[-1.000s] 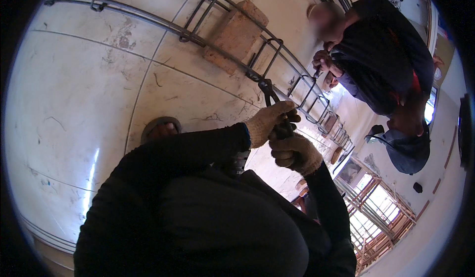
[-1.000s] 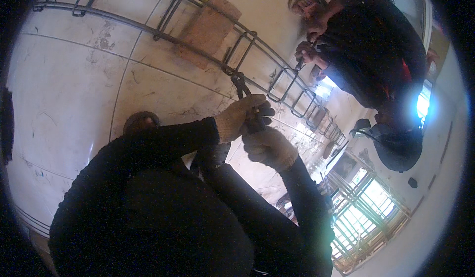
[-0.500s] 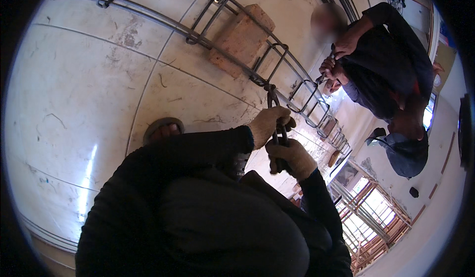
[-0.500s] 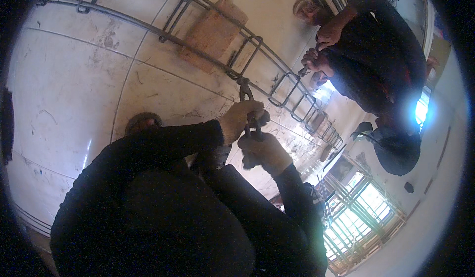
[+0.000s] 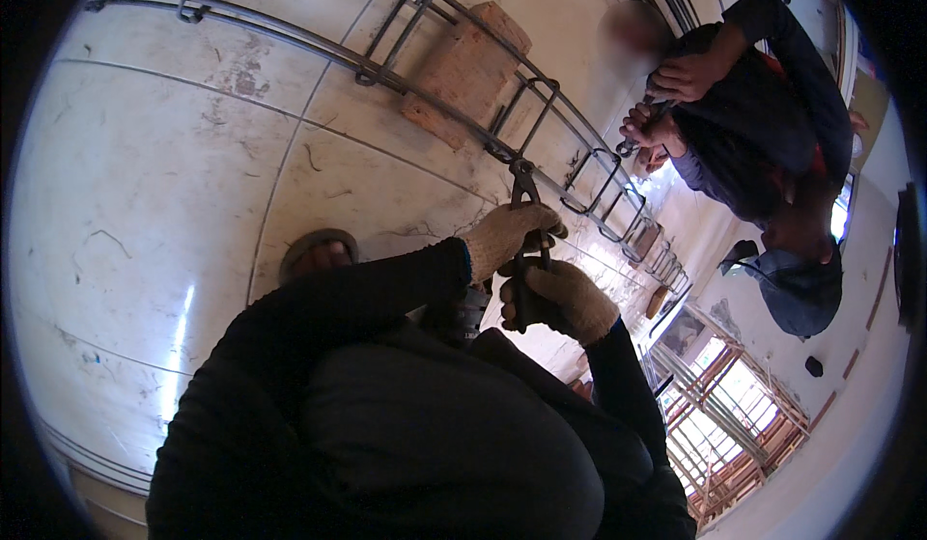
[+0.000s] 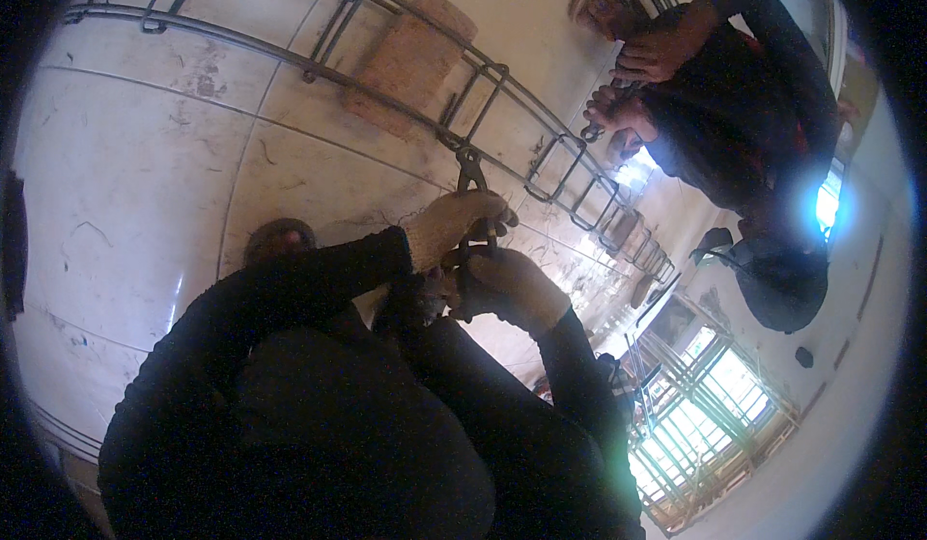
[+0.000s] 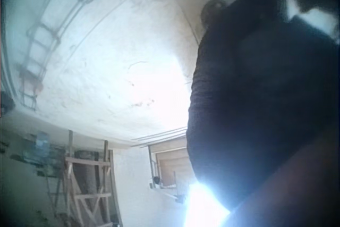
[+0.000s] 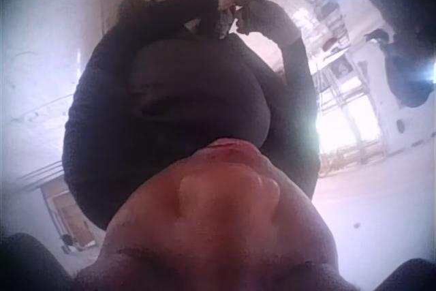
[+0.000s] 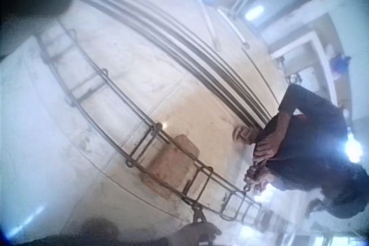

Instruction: The person assembles a metal ladder-like frame on the floor, using pliers to secure wire ties at multiple joints. Another person assists by holding and adjusting the frame while the person tightens connections.

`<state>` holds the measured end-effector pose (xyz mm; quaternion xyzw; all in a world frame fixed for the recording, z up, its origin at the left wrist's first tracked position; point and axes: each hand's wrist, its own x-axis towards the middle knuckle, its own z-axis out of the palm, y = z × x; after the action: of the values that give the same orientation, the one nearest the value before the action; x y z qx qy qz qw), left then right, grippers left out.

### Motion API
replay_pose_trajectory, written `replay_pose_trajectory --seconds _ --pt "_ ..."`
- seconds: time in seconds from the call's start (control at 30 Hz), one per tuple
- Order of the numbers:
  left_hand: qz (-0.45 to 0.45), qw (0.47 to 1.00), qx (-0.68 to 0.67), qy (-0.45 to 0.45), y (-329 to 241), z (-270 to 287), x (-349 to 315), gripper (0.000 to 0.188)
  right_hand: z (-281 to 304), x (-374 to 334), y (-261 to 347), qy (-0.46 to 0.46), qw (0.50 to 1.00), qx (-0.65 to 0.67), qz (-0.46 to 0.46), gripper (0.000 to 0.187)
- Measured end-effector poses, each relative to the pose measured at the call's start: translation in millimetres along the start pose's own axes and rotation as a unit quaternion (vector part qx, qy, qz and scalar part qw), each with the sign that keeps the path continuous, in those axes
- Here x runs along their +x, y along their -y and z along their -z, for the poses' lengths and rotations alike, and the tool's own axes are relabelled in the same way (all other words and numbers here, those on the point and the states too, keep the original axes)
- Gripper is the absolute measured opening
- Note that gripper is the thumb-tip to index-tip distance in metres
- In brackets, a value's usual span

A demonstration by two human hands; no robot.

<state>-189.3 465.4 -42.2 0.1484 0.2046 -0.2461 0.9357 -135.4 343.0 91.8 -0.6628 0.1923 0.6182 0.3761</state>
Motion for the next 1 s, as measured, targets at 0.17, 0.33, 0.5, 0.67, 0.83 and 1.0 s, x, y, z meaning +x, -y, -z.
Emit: replay_pose_trajectory --seconds 0.17,0.33,0.5,0.67,0.83,1.0 --pt "-0.129 0.975 0.171 -0.060 22 -1 15 0.035 -23 6 -7 -0.204 0.885 -0.404 0.108 0.031" --pt "-0.006 0.983 0.141 -0.117 5 -11 8 0.049 6 11 4 -0.055 0.986 -0.138 -0.071 0.033" --pt "0.018 0.980 0.173 -0.097 -14 -8 -14 0.059 1 14 -23 -0.112 0.988 -0.072 0.074 0.042" --pt "0.047 0.995 0.088 0.014 -5 1 -17 0.062 10 16 -29 0.062 0.988 0.138 -0.028 0.056" --pt "0.050 0.993 0.100 -0.025 -1 12 -15 0.046 5 19 -26 0.004 1.000 -0.019 0.025 0.048" --pt "0.081 0.970 0.224 0.038 16 13 -15 0.044 33 16 -67 0.001 0.998 -0.029 0.049 0.049"
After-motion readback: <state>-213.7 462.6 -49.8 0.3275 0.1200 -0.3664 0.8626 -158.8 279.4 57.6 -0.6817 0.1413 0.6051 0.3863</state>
